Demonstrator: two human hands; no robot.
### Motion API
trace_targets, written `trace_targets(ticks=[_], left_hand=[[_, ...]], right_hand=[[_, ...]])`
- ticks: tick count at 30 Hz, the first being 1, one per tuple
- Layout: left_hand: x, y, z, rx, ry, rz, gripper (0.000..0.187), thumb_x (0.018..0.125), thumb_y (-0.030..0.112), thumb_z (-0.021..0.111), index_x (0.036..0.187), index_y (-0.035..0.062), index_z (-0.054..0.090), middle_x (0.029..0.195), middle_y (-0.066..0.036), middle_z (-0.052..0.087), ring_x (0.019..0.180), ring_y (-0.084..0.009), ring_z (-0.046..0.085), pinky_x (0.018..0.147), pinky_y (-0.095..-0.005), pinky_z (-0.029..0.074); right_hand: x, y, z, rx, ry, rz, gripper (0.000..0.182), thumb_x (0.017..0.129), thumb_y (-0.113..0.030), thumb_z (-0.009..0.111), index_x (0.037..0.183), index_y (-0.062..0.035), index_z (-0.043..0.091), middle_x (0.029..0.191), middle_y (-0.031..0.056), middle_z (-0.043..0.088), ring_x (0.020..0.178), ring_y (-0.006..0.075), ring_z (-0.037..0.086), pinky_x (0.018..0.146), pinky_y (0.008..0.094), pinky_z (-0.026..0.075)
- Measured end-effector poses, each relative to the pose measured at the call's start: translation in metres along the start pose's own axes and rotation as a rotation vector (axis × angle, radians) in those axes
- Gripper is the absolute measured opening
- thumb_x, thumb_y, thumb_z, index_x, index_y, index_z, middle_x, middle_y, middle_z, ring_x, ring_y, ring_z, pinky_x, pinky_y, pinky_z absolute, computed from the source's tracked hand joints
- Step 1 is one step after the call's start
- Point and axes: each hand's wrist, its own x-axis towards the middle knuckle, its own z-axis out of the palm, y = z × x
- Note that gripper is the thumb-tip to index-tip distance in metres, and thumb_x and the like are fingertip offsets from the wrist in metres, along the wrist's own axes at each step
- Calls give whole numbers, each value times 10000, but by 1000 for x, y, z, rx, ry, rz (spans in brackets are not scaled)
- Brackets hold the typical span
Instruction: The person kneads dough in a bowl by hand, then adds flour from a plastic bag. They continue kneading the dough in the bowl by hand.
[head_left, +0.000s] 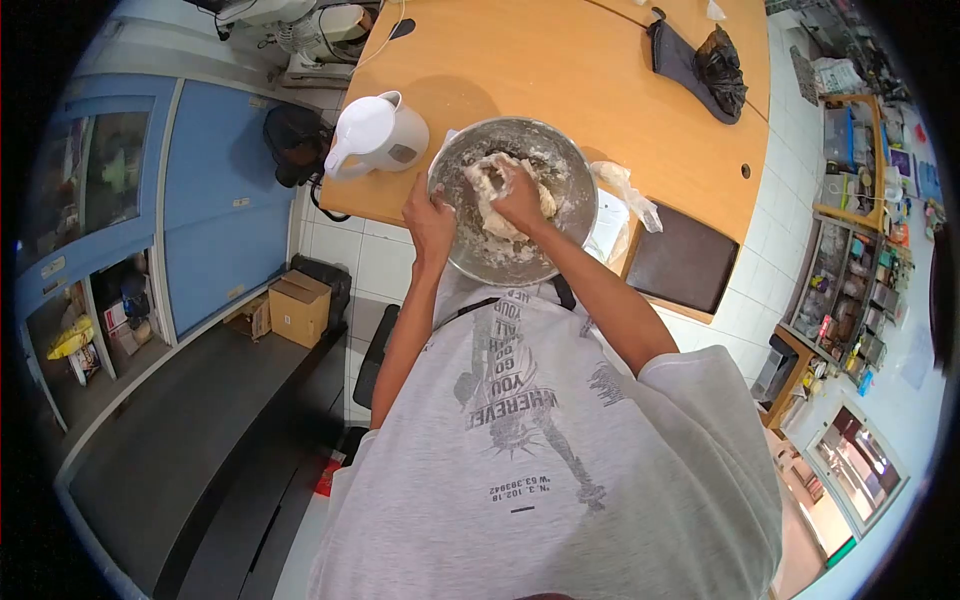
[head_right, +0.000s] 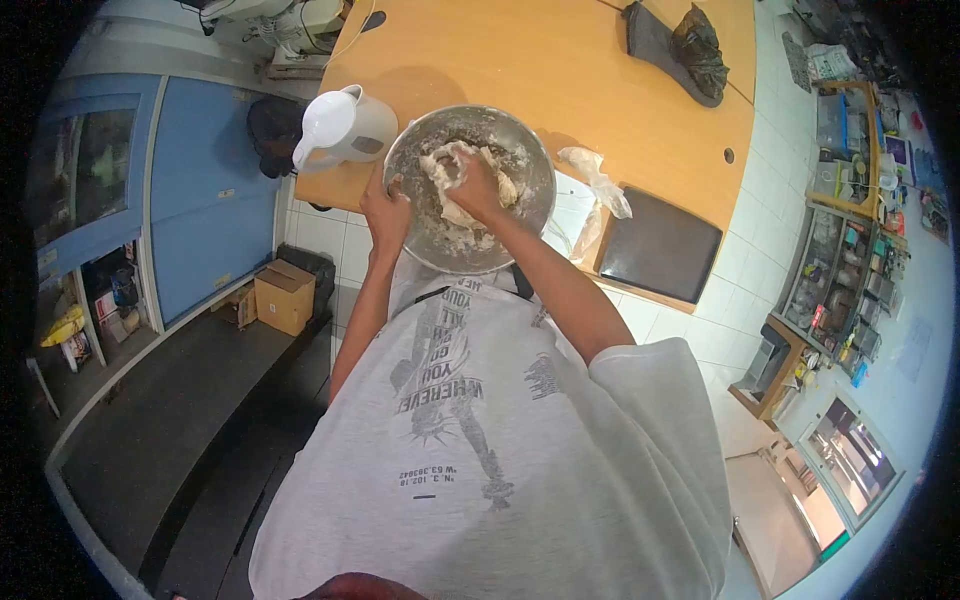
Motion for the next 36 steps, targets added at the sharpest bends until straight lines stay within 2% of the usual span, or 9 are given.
trace_targets(ticks=[2, 3, 8, 16, 22, 24, 30, 31, 36], left_hand=[[2, -5, -2, 84, -53, -15, 444, 882, -97, 557, 1313, 6, 586, 1097, -276, 689, 1031, -431, 673, 870, -429, 499], [0, -7, -2, 84, -45, -16, 444, 882, -97, 557, 1313, 6, 586, 1097, -276, 689, 1031, -431, 673, 870, -429, 499], [-4, -16, -4, -17, 34, -21, 363, 876, -86, 560, 1235, -35, 592, 977, -293, 689, 950, -477, 664, 806, -472, 498], [-8, -33, 6, -34, 38, -126, 354, 871, -79, 580, 1224, -48, 586, 983, -311, 677, 945, -491, 654, 808, -475, 495], [-14, -21, 0, -62, 52, -85, 292, 868, -71, 587, 1158, -47, 592, 955, -314, 658, 947, -516, 625, 797, -498, 477], [-11, -17, -3, -37, 43, -66, 271, 866, -69, 590, 1136, -45, 593, 947, -314, 653, 950, -521, 617, 792, -503, 473], [-2, -20, 0, 46, 27, -57, 220, 865, -65, 593, 1084, -52, 598, 938, -319, 647, 951, -526, 609, 788, -513, 469], [-3, -22, 1, 24, 55, -39, 222, 865, -66, 590, 1087, -56, 601, 931, -321, 646, 945, -526, 610, 783, -516, 469], [-3, -15, 0, 18, 97, 0, 256, 863, -68, 584, 1118, -65, 608, 923, -329, 646, 931, -524, 615, 773, -518, 475]], right_hand=[[3, 5, -2, 442, 37, 114, 636, 799, -169, 743, 1385, -14, 550, 1219, 175, 685, 1091, 243, 648, 981, 351, 480], [10, -1, 6, 624, 203, -67, 250, 909, -51, 571, 1138, -4, 659, 1019, 89, 706, 918, 185, 648, 881, 337, 510], [6, 6, -8, 1058, 336, -68, 207, 1014, -42, 434, 1114, -1, 611, 996, 73, 686, 912, 165, 635, 870, 305, 493], [-21, -17, -41, 505, 310, -214, 266, 867, 56, 601, 1114, -8, 675, 1040, 84, 713, 1007, 193, 673, 920, 335, 506], [-27, -36, -92, 1149, 247, 76, 192, 989, -61, 567, 1154, -4, 646, 1028, 63, 707, 943, 163, 677, 870, 302, 540], [-25, -38, -114, 1114, 171, 89, 208, 987, -104, 578, 1163, -18, 648, 1031, 86, 708, 983, 173, 668, 900, 315, 532], [-16, 38, -75, -278, -155, -197, 542, 852, -197, 659, 1376, -94, 571, 1207, 256, 641, 1124, 418, 616, 995, 457, 499], [-23, -8, -94, -285, -405, -7, 636, 843, -232, 669, 1449, -119, 513, 1333, 319, 553, 1230, 451, 555, 1068, 481, 442], [-46, -40, -68, -395, -602, 12, 718, 778, -199, 707, 1463, -141, 498, 1376, 332, 513, 1272, 446, 526, 1092, 484, 428]])
